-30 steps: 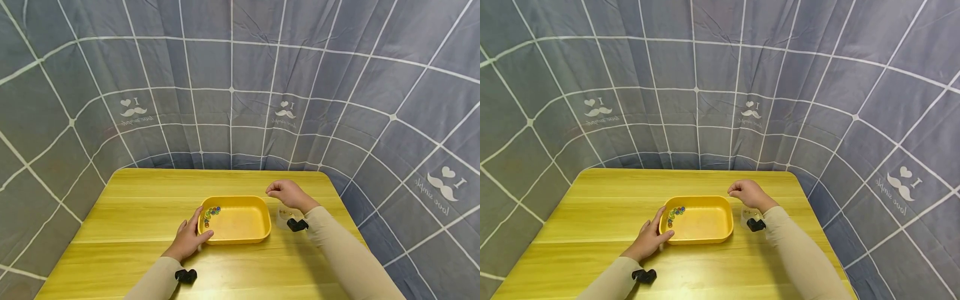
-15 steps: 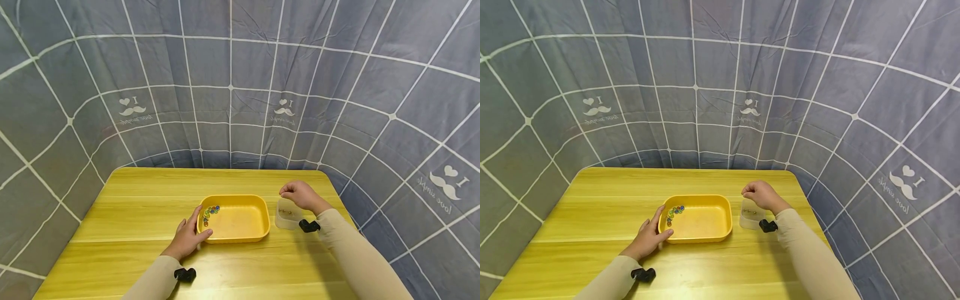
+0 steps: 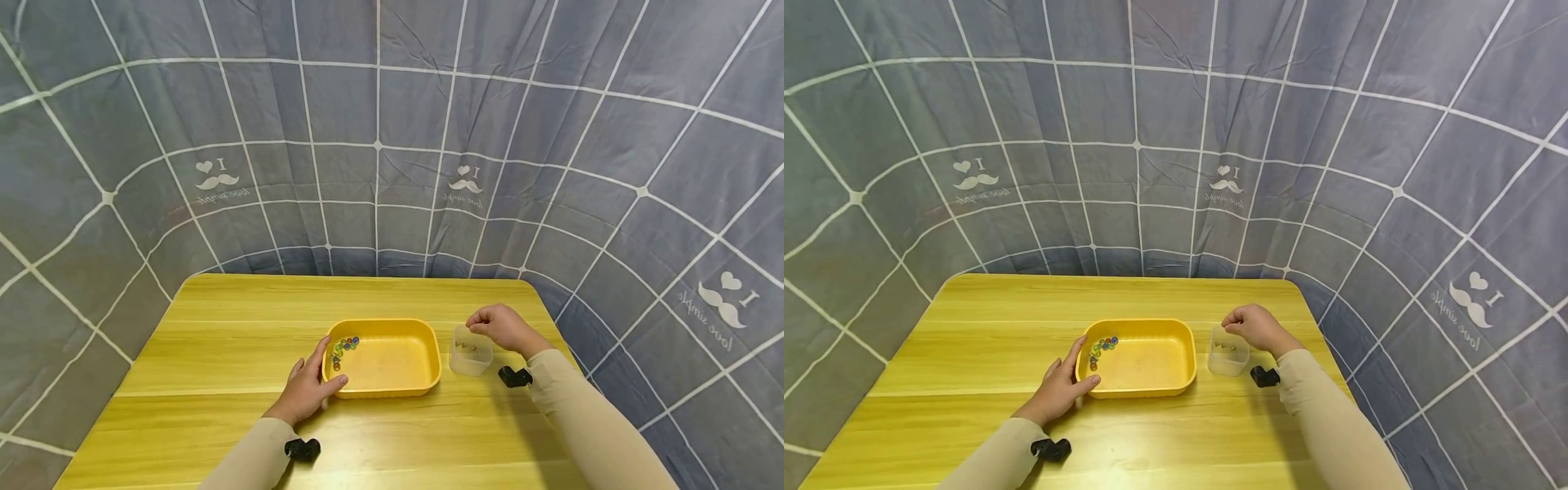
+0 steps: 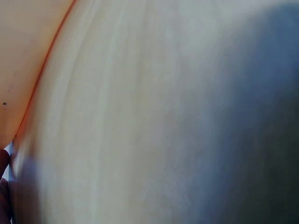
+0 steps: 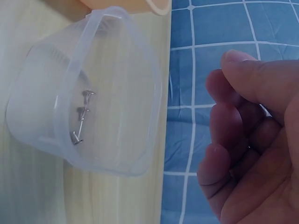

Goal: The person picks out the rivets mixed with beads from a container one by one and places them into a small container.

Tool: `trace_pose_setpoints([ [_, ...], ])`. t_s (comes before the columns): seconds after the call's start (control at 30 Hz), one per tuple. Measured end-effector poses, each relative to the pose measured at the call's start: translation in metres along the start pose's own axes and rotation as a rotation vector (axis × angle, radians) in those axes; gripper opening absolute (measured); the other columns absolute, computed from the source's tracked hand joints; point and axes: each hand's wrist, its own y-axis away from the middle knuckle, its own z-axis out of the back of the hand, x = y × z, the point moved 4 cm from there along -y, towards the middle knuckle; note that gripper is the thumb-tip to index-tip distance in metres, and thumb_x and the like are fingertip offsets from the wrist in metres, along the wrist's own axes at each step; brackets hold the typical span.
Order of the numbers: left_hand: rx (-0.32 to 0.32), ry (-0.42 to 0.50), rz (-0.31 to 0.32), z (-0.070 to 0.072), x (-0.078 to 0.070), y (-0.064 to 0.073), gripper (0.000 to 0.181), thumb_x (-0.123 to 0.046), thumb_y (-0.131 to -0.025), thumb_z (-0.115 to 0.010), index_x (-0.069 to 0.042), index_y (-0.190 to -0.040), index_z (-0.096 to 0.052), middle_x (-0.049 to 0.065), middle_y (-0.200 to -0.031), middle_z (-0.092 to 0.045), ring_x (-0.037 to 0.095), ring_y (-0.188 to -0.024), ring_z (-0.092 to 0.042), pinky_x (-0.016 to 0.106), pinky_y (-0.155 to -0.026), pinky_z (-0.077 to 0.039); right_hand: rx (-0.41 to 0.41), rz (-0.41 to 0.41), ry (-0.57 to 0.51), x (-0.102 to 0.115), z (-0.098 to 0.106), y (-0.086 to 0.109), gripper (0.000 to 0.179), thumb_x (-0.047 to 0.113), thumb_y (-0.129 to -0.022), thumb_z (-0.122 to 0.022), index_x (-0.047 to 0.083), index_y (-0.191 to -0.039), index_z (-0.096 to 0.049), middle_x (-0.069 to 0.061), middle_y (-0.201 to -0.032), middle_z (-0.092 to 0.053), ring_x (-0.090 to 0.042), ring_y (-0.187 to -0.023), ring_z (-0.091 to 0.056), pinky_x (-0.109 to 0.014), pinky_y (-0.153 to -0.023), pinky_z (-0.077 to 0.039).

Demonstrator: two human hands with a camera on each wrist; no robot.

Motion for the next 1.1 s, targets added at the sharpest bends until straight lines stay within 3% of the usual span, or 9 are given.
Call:
trace_pose_setpoints([
  [0.47,-0.001,0.003,-0.01,0.002,0.003,0.004,0.097,-0.049,-0.098,-0.072,-0.026,-0.171,-0.012,0.013,-0.135,-0.072,0.042,-0.144,-0.053,0.063,-0.13,0.003,0.006,-0.028,-0.025,-0.006,-0.006,0.007,0.017,0.015,-0.102,-0.069,0.007,-0.111,-0.08,-0.008,-0.11,-0.079,-0.028,-0.107,-0.073,-0.049,-0.093,-0.061],
  [0.8,0.002,0.007,-0.02,0.004,0.004,0.008,0.096,-0.047,-0.099,-0.072,-0.024,-0.171,-0.013,0.015,-0.131,-0.074,0.044,-0.139,-0.057,0.064,-0.13,0.001,0.001,-0.034,-0.048,-0.003,-0.011,0.011,0.019,0.014,-0.101,-0.07,0.003,-0.113,-0.079,-0.007,-0.109,-0.079,-0.026,-0.106,-0.073,-0.047,-0.092,-0.062],
  [1.1,0.009,-0.002,-0.015,0.006,0.004,0.009,0.097,-0.05,-0.098,-0.072,-0.025,-0.171,-0.012,0.015,-0.138,-0.071,0.04,-0.139,-0.059,0.063,-0.131,0.002,-0.005,-0.035,-0.049,0.0,-0.012,0.014,0.021,0.016,-0.102,-0.069,0.003,-0.116,-0.079,-0.009,-0.112,-0.078,-0.028,-0.107,-0.073,-0.048,-0.093,-0.062],
])
